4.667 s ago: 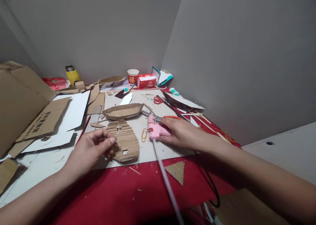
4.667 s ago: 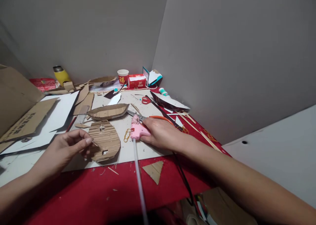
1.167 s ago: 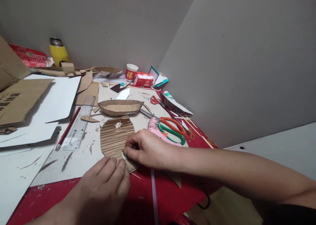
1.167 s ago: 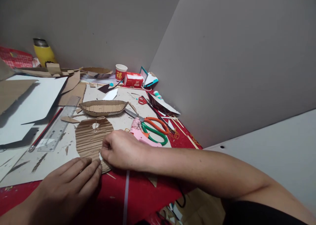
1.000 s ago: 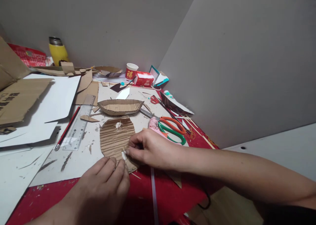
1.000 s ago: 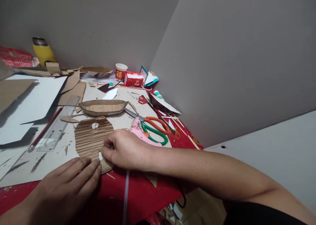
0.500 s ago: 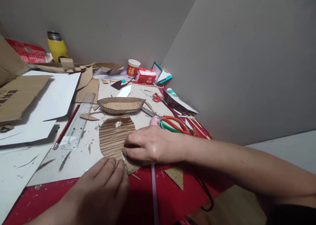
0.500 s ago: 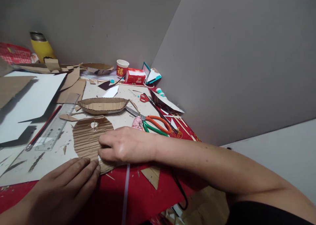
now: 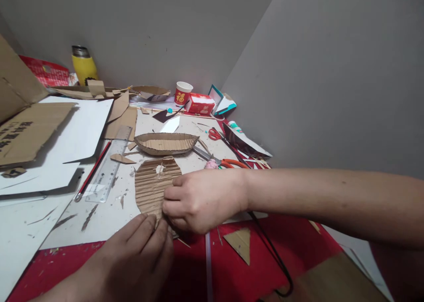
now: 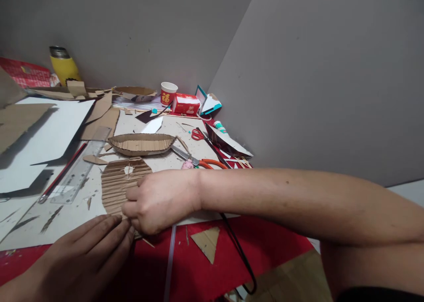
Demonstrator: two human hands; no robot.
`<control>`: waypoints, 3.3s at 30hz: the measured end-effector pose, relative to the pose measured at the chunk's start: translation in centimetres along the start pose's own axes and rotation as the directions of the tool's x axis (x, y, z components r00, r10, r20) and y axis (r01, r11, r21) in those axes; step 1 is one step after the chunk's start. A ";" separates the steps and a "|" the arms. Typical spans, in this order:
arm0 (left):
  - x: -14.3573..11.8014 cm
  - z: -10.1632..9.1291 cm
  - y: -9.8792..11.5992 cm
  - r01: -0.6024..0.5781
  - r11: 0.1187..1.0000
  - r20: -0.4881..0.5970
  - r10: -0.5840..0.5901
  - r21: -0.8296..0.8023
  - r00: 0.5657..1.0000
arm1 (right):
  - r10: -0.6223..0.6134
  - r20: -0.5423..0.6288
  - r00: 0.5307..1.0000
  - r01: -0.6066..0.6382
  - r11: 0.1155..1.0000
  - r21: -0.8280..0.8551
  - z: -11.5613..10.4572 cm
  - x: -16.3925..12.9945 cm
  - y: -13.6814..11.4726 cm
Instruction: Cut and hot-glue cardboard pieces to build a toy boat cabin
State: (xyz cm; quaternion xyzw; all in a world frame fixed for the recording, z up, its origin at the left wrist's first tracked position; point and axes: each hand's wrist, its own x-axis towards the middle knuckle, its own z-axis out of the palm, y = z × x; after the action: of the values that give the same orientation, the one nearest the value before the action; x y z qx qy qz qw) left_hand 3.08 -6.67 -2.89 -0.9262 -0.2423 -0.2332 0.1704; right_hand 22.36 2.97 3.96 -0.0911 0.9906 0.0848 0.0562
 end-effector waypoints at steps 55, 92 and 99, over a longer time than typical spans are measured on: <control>0.4 -0.3 0.2 0.000 0.999 0.093 0.005 -0.054 0.996 | 0.171 -0.055 0.984 -0.164 0.981 0.106 1.6 -1.4 -1.7; 0.8 0.2 -0.3 -0.015 0.998 0.118 0.022 -0.062 0.993 | 0.482 -0.173 0.859 -0.327 0.776 0.539 2.8 -2.4 -2.3; 0.9 0.2 -0.3 -0.008 0.999 0.117 0.014 -0.053 0.993 | 0.596 -0.168 0.785 -0.410 0.704 0.579 3.1 -1.6 -1.7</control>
State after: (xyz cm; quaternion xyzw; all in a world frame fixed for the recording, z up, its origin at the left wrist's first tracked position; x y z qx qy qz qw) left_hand 3.75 -6.01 -2.55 -0.9438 -0.2405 -0.1838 0.1329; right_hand 24.52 2.12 0.89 0.1923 0.9557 -0.1872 -0.1210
